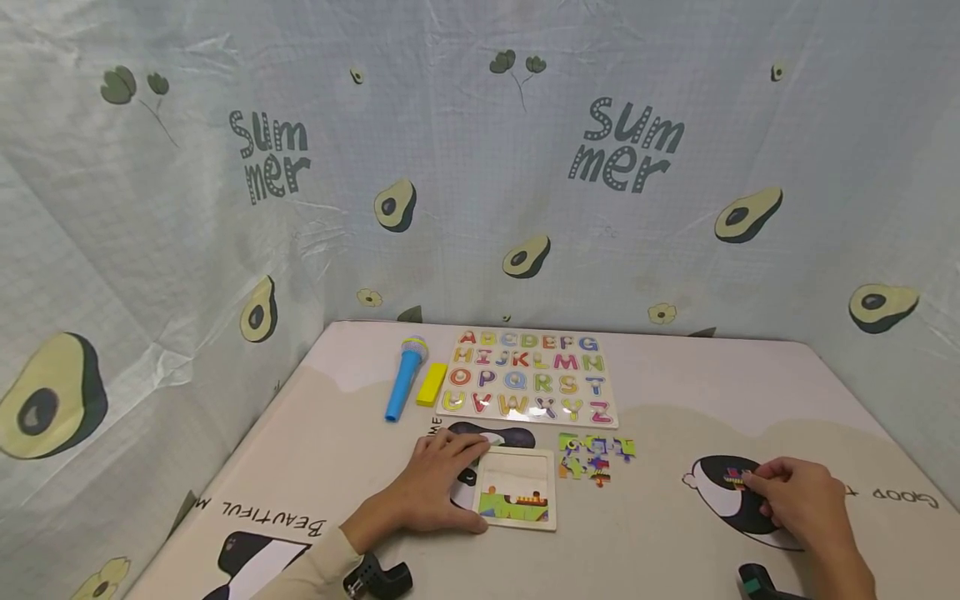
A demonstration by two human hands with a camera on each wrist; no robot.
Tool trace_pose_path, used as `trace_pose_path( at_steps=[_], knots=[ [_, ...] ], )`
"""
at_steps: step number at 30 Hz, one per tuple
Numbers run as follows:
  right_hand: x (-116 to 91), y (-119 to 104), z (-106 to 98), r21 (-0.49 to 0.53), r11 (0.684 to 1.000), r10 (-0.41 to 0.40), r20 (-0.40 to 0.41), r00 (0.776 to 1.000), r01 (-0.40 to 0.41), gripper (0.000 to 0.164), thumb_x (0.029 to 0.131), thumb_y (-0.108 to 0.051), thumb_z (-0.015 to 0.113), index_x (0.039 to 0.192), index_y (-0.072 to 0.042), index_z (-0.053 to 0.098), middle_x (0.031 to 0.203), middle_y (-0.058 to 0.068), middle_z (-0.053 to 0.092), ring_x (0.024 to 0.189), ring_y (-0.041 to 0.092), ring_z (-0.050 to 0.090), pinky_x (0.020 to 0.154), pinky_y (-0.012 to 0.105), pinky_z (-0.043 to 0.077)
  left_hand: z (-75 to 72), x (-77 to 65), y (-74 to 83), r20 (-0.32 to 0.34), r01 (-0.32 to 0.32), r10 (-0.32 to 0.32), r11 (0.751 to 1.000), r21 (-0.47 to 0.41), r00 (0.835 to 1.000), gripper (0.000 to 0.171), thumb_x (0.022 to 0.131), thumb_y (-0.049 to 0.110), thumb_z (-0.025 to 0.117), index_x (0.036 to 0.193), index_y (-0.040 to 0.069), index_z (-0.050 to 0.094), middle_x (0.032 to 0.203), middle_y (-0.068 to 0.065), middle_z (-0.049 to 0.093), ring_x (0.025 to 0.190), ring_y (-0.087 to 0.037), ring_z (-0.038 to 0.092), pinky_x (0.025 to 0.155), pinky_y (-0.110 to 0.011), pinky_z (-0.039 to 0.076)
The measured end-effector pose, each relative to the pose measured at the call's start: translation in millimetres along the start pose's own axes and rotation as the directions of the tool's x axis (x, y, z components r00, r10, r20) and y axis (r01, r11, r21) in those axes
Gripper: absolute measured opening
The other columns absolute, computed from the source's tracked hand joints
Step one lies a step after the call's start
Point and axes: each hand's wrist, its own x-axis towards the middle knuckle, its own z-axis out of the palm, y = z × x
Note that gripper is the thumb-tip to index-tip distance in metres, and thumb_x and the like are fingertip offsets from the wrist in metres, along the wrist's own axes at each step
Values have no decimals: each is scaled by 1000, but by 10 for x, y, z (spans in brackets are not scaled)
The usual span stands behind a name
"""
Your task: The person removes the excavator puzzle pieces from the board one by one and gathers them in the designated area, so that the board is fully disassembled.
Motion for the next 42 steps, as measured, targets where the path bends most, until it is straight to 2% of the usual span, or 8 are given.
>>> trace_pose_path(
  at_steps=[8, 13, 17, 26, 35, 42],
  knots=[
    [-118, -161, 27, -33, 990, -131, 89, 987, 134, 24, 90, -21, 72, 87, 3, 66, 61, 0, 58, 58, 18, 54, 51, 31, 42, 2, 1, 2, 6, 3, -3, 1000, -5, 1000, 99, 72, 78, 67, 154, 28, 44, 156, 9, 42, 129, -19, 38, 106, -52, 30],
    [-209, -311, 135, -36, 967, -248, 119, 962, 253, 22, 89, -21, 72, 83, -1, 66, 58, -1, 58, 54, 17, 54, 49, 30, 42, 4, -3, 4, -8, -9, 9, 1000, 1, 1000, 99, 71, 77, 67, 154, 26, 45, 155, 8, 43, 127, -18, 39, 105, -51, 31],
    [-283, -438, 249, -32, 950, -304, 131, 944, 311, 18, 88, -19, 73, 81, -4, 67, 58, -2, 58, 51, 16, 54, 47, 29, 42, 0, -3, 3, -17, -15, 15, 1000, 2, 1000, 99, 71, 77, 67, 154, 26, 46, 154, 8, 43, 125, -18, 39, 103, -50, 32],
    [-436, -718, 451, -33, 944, -319, 174, 932, 329, 18, 85, -19, 76, 80, -5, 67, 57, 0, 55, 53, 17, 53, 49, 29, 39, 2, -3, 4, -9, -10, 10, 1000, -5, 1000, 99, 72, 78, 66, 154, 26, 45, 155, 7, 43, 125, -18, 39, 105, -51, 32],
    [-549, -874, 600, -25, 934, -346, 187, 919, 357, 22, 86, -21, 78, 75, -7, 66, 53, 0, 54, 49, 16, 52, 48, 28, 37, 0, -6, 9, -8, -2, 2, 1000, -13, 1000, 99, 72, 77, 67, 154, 26, 45, 155, 7, 43, 126, -19, 39, 106, -52, 30],
    [-604, -940, 638, -5, 946, -319, 172, 932, 325, 23, 86, -20, 76, 70, -7, 65, 49, 1, 53, 45, 15, 51, 46, 29, 37, -6, -10, 15, -5, 3, -3, 1000, -9, 1000, 99, 72, 76, 68, 154, 26, 45, 155, 7, 43, 127, -19, 39, 107, -53, 30]
  ],
)
